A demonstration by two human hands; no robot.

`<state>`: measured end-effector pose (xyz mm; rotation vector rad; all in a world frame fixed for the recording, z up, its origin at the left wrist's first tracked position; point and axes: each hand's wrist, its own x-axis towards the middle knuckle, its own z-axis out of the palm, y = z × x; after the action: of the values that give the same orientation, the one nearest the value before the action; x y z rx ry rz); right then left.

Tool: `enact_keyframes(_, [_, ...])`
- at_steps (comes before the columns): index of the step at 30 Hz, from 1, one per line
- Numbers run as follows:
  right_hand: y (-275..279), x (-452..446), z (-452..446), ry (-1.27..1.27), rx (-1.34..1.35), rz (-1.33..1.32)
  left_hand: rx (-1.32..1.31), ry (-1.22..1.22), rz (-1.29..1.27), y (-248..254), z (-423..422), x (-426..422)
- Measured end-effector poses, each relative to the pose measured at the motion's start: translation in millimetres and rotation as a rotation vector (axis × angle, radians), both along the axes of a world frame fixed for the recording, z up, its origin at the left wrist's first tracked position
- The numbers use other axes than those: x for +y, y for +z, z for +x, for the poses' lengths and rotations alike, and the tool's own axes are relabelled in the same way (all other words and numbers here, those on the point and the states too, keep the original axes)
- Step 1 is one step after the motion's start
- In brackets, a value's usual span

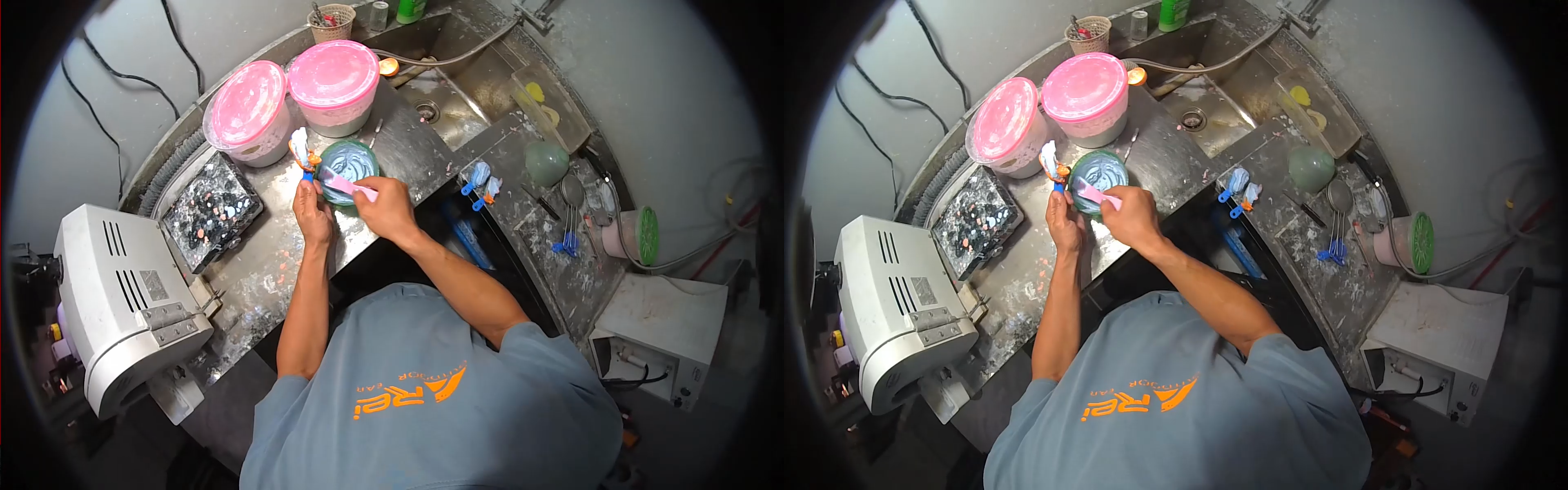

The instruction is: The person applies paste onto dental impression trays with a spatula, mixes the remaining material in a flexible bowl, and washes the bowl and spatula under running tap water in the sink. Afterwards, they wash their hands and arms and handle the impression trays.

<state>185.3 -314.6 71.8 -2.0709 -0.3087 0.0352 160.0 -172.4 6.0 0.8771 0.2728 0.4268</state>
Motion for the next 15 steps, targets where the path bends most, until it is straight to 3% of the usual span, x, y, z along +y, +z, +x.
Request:
enact_keyframes(4, [0.2,-22.5,1.0,0.009,0.253,0.233,0.012,0.046,0.069,3.2,-17.6,3.6])
enact_keyframes(7, [15.0,-35.5,-3.3,-0.003,0.398,0.342,0.052,0.125,0.266,16.2,-42.5,13.0])
enact_keyframes(10, [33.0,-29.4,-8.8,0.099,0.446,0.485,0.008,0.127,0.124,41.0,-70.3,23.1])
enact_keyframes(15, [46.7,18.1,-22.7,0.325,0.457,0.465,0.073,0.240,0.059,19.8,-110.3,59.0])
